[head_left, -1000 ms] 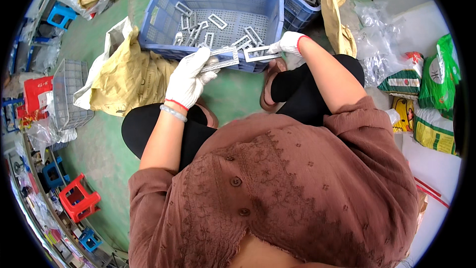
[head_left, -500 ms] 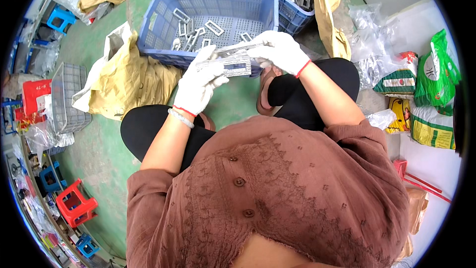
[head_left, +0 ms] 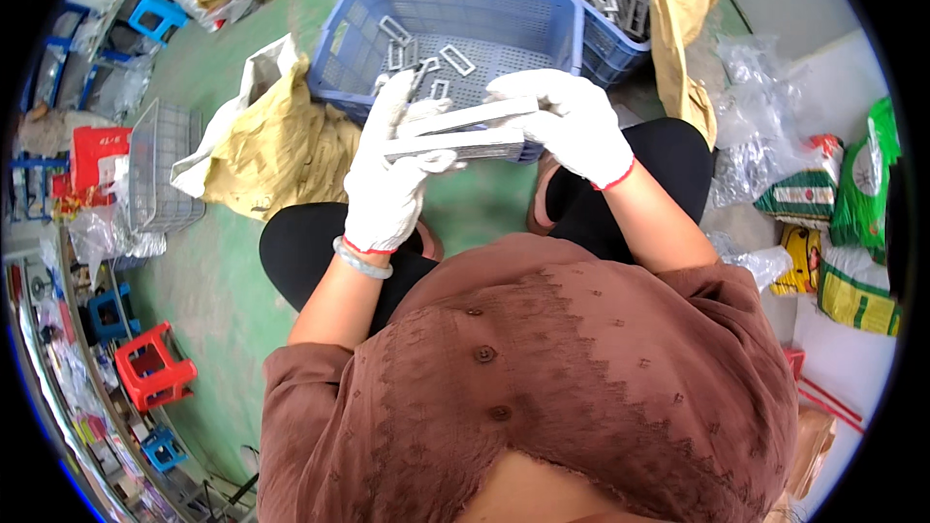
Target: The person sits on a low stool and sorts small rectangular metal parts from a blue basket into a large paper bag. They handle the parts by hand, occasionally stacking them, and transfer them between containers. Another worker is visible nearby at a table.
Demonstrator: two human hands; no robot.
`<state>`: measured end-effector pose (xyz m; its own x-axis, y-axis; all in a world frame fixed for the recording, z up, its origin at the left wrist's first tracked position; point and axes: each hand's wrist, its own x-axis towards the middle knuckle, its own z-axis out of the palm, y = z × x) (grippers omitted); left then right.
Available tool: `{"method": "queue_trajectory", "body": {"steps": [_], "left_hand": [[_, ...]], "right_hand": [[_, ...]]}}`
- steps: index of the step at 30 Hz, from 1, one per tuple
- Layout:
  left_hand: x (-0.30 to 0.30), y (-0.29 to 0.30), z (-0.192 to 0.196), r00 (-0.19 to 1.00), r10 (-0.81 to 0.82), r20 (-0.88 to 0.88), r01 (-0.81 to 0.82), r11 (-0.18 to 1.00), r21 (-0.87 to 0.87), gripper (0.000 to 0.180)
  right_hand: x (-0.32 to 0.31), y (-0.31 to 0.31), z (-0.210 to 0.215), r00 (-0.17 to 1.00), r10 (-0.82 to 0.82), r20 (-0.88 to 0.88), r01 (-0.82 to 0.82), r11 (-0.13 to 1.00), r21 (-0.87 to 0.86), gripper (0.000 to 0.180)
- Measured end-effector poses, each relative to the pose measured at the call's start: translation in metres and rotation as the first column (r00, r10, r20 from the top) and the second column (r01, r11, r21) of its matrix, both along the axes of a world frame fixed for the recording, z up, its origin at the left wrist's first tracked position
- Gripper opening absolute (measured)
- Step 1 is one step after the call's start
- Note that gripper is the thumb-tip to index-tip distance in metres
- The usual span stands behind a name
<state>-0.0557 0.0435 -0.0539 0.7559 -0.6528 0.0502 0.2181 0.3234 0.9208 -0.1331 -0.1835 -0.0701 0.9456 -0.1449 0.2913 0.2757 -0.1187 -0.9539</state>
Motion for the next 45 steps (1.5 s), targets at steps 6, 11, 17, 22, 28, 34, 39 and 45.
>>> {"method": "queue_trajectory", "body": {"steps": [6,11,17,22,28,34,39,45], "left_hand": [[0.001,0.0,-0.001,0.999,0.021,0.026,-0.02,0.998,-0.063,0.079],[0.005,-0.002,-0.001,0.999,0.016,0.035,-0.015,1.0,-0.022,0.077],[0.007,-0.003,-0.006,0.999,0.034,0.01,-0.034,0.999,-0.015,0.069],[0.008,-0.001,-0.011,0.997,0.083,-0.003,-0.083,0.996,0.013,0.061],[0.012,0.003,-0.017,0.998,0.057,-0.025,-0.058,0.998,-0.027,0.054],[0.011,0.001,-0.015,0.997,0.022,-0.075,-0.028,0.997,-0.071,0.053],[0.017,0.004,-0.021,0.991,-0.033,-0.133,0.024,0.997,-0.069,0.057],[0.019,0.001,-0.025,0.969,-0.078,-0.235,0.046,0.99,-0.137,0.056]], "right_hand": [[0.001,0.0,-0.002,0.997,0.071,-0.039,-0.06,0.974,0.22,0.04],[0.003,0.0,-0.003,0.992,0.124,0.03,-0.128,0.96,0.248,0.036],[0.002,0.001,-0.003,0.987,0.16,0.001,-0.153,0.94,0.305,0.039],[0.004,0.006,-0.001,0.996,0.079,0.028,-0.083,0.977,0.195,0.038],[0.003,0.001,0.005,0.993,0.106,-0.058,-0.105,0.994,0.023,0.042],[0.004,0.004,0.007,0.993,0.104,-0.056,-0.102,0.994,0.037,0.04],[0.003,0.006,0.014,0.992,0.105,-0.065,-0.108,0.993,-0.038,0.039],[0.002,0.007,0.02,0.996,0.08,-0.046,-0.087,0.983,-0.163,0.038]]}}
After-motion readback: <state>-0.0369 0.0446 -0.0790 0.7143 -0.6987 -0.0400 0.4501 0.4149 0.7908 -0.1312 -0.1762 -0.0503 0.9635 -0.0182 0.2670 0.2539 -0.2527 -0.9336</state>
